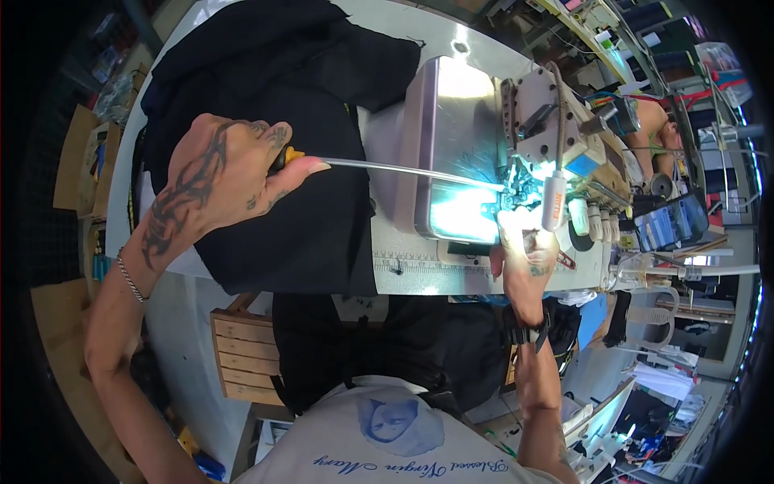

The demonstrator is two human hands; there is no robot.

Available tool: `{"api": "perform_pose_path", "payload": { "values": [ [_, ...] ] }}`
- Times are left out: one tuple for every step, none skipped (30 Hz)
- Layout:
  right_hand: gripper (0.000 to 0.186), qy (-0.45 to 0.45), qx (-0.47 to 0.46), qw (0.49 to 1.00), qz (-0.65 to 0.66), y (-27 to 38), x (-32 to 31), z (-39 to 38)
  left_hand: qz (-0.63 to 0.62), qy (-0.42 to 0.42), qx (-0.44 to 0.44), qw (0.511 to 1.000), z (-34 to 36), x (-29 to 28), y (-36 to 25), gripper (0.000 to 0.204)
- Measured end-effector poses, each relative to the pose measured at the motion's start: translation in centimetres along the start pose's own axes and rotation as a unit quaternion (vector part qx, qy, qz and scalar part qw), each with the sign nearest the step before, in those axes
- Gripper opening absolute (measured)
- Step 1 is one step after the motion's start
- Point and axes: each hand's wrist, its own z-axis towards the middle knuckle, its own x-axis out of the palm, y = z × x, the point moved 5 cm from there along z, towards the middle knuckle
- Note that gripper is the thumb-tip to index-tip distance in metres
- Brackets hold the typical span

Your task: The recorder uses a screwdriver to adjust and repair internal components of an industrial sewing machine.

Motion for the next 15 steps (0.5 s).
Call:
{"api": "perform_pose_path", "payload": {
  "values": [
    [0.015, 0.007, 0.001, 1.000, 0.011, 0.1, 0.1, 0.0, -0.001, 0.048, -0.023, 0.999, 0.2, 0.3, 0.2, 0.050],
    [0.015, 0.006, 0.001, 1.000, 0.018, 0.2, 0.1, 0.0, 0.000, 0.104, -0.055, 0.993, 0.3, 0.6, 0.5, 0.053],
    [0.015, 0.003, 0.001, 1.000, 0.028, 0.3, 0.2, -0.1, 0.002, 0.092, -0.040, 0.995, 0.7, 0.2, 0.4, 0.053],
    [0.016, 0.006, -0.010, 1.000, 0.014, 0.5, 0.2, 0.0, -0.021, 0.133, -0.072, 0.988, 1.0, 0.1, 0.7, 0.055],
    [0.016, 0.007, -0.008, 1.000, 0.018, 0.6, 0.2, 0.0, -0.044, 0.175, -0.103, 0.978, 1.2, 0.1, 1.0, 0.057],
    [0.015, 0.008, 0.000, 1.000, 0.027, 0.7, 0.2, 0.0, -0.041, 0.175, -0.095, 0.979, 1.6, -0.3, 0.9, 0.057],
    [0.015, 0.011, 0.001, 0.999, 0.045, 0.7, 0.3, -0.1, -0.040, 0.202, -0.112, 0.972, 1.8, -0.5, 1.1, 0.059],
    [0.015, 0.006, -0.003, 0.999, 0.043, 0.9, 0.1, -0.1, -0.038, 0.229, -0.130, 0.964, 1.9, -0.5, 1.2, 0.061],
    [0.014, 0.016, 0.007, 0.999, 0.030, 0.9, 0.1, -0.1, -0.035, 0.229, -0.127, 0.964, 2.0, -0.8, 1.0, 0.061],
    [0.014, 0.027, 0.016, 0.999, 0.016, 1.0, 0.2, -0.1, -0.039, 0.224, -0.129, 0.965, 2.0, -1.0, 0.9, 0.062],
    [0.014, 0.024, 0.011, 0.999, 0.028, 1.0, 0.2, -0.2, -0.041, 0.211, -0.130, 0.968, 2.0, -1.2, 0.7, 0.062],
    [0.014, 0.023, 0.010, 0.999, 0.030, 1.1, 0.2, -0.2, -0.040, 0.218, -0.131, 0.966, 1.8, -1.1, 0.5, 0.062],
    [0.015, 0.021, 0.004, 0.999, 0.025, 1.2, 0.2, -0.2, -0.016, 0.168, -0.099, 0.981, 1.9, -1.4, 0.0, 0.062],
    [0.015, 0.016, 0.006, 1.000, 0.022, 1.1, 0.2, -0.2, 0.008, 0.117, -0.068, 0.991, 1.9, -1.7, -0.5, 0.062],
    [0.015, 0.017, -0.001, 1.000, 0.021, 1.1, 0.2, -0.2, 0.009, 0.118, -0.067, 0.991, 1.7, -1.6, -0.6, 0.062]
  ]
}}
